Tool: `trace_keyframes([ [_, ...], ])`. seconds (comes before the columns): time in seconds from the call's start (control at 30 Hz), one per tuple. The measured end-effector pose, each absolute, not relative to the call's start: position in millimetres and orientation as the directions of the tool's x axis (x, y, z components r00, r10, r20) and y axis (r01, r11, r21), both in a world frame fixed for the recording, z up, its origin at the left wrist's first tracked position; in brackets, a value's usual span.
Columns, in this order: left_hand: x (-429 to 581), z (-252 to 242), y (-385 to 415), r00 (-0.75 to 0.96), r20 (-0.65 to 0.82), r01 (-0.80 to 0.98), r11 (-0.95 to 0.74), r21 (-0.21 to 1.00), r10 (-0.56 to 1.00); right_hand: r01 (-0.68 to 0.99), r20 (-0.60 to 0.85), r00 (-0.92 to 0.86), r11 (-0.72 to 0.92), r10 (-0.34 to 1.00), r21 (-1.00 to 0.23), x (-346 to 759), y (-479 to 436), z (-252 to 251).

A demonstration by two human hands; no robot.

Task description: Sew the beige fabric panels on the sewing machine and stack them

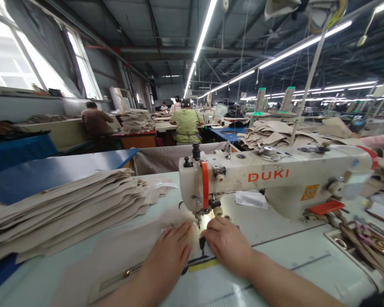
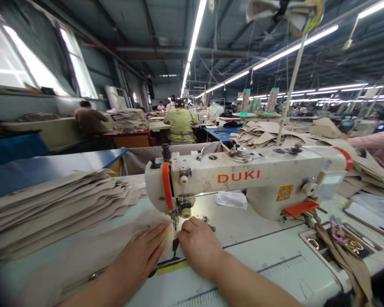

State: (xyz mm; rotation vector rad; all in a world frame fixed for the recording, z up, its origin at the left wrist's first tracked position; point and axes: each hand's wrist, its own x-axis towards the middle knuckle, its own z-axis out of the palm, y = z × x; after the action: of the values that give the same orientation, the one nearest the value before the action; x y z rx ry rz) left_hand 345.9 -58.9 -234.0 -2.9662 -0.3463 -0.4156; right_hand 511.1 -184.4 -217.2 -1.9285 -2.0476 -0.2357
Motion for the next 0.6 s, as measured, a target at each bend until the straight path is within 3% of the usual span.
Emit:
trace_keyframes([
  [0.17, 299, -238, -82, 0.934, 0.306, 0.213, -0.975, -0.062, 0.184, 0.974, 0.4, -0.073, 0.152, 0.913, -0.17, 510, -187, -223],
  [0.4, 256, -218, -84, 0.781, 0.541, 0.403, -0.913, -0.057, 0.311, 0.947, 0.419, -0.115, 0.227, 0.901, -0.227, 508, -193, -220],
  [0.47, 232, -228, -80, 0.812, 0.468, 0.421, -0.905, -0.058, 0.348, 0.938, 0.433, -0.111, 0.238, 0.895, -0.251, 507, -195, -220],
  [0.6, 178, -258, -84, 0.95, 0.187, 0.273, -0.957, -0.099, 0.252, 0.911, 0.439, -0.122, 0.276, 0.89, -0.306, 507, -198, -225],
])
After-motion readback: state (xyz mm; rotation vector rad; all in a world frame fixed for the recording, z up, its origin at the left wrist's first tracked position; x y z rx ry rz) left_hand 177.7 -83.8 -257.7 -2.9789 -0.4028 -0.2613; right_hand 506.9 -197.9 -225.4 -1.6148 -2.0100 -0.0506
